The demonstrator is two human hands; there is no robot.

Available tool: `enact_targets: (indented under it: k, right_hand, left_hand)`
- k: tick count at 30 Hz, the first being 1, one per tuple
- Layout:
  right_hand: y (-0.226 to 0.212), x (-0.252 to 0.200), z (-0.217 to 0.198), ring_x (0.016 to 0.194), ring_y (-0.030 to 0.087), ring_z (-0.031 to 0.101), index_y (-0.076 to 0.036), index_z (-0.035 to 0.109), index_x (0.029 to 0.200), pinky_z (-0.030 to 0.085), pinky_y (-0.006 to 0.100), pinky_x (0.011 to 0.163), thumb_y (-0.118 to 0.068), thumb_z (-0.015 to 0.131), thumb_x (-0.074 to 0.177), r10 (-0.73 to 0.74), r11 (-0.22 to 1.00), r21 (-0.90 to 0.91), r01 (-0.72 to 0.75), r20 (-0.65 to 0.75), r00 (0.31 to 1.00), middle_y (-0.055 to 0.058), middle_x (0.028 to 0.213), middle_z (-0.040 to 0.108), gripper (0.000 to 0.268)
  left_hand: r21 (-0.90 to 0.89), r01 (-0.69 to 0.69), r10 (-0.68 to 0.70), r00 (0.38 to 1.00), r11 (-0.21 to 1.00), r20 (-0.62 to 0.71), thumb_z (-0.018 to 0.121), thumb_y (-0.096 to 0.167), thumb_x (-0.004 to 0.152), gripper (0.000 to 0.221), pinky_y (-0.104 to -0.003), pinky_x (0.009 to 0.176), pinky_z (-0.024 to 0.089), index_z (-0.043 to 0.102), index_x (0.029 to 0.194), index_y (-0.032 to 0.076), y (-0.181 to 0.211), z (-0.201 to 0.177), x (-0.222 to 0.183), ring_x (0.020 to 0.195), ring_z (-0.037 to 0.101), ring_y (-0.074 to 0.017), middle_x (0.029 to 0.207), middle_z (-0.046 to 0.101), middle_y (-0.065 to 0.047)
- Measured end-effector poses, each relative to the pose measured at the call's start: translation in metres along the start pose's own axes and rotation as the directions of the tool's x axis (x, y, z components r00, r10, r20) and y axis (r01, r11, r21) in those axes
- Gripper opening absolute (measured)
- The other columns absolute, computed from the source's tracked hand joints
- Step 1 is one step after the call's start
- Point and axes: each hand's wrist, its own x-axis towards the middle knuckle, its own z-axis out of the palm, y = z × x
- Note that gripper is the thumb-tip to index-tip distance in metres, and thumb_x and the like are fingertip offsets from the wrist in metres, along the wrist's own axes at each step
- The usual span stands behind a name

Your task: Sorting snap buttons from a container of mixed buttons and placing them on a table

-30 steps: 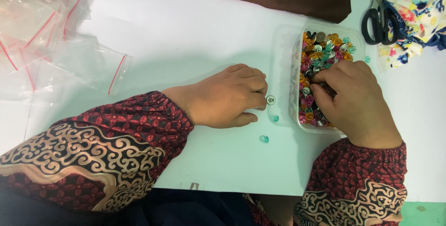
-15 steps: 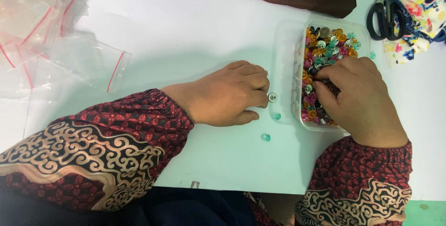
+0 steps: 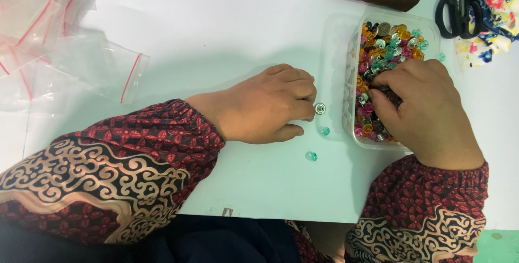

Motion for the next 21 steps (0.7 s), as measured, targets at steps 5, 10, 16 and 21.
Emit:
enact_targets:
  k: [5,10,16,21]
  right_hand:
    - [0.0022,-0.0005,0.0011,0.092,0.032,0.06,-0.004,0.076,0.107,0.045,0.046,0.092,-0.012,0.072,0.101,-0.03,1.0,0.002,0.03,-0.015,0.999,0.011,0.094,0.067,0.011]
    - [0.0019,-0.0004,0.001,0.092,0.033,0.061,-0.004,0.076,0.106,0.045,0.047,0.092,-0.013,0.071,0.102,-0.035,0.999,-0.001,0.035,-0.016,0.999,0.011,0.094,0.067,0.011]
    - [0.0038,-0.0007,0.0025,0.093,0.033,0.062,-0.004,0.076,0.106,0.044,0.047,0.089,-0.014,0.072,0.102,-0.036,0.999,-0.022,0.036,-0.006,0.999,0.011,0.094,0.068,0.012]
    - [0.002,0.0002,0.001,0.092,0.033,0.062,-0.002,0.077,0.107,0.045,0.047,0.089,-0.012,0.074,0.102,-0.044,0.999,-0.022,0.043,-0.008,0.999,0.012,0.093,0.068,0.011]
  left_hand:
    - [-0.006,-0.009,0.009,1.0,1.0,-0.009,0.076,0.027,0.087,0.021,-0.049,0.106,0.042,0.074,0.105,0.015,-0.0005,-0.0001,-0.0003,0.122,0.054,-0.0307,0.108,0.061,-0.002]
    - [-0.008,-0.004,0.004,1.0,1.0,-0.001,0.076,0.027,0.087,0.021,-0.049,0.106,0.042,0.074,0.104,0.016,-0.0004,-0.0001,-0.0003,0.123,0.054,-0.0305,0.109,0.062,-0.002]
    - [0.009,-0.007,0.007,1.0,1.0,-0.005,0.076,0.028,0.087,0.022,-0.051,0.108,0.041,0.074,0.106,0.017,-0.0018,0.0019,-0.0006,0.125,0.053,-0.0316,0.111,0.062,-0.002]
    - [0.009,-0.021,0.021,1.0,1.0,-0.014,0.077,0.028,0.087,0.022,-0.051,0.108,0.041,0.074,0.104,0.015,-0.0021,0.0017,-0.0007,0.124,0.053,-0.0323,0.11,0.062,-0.003]
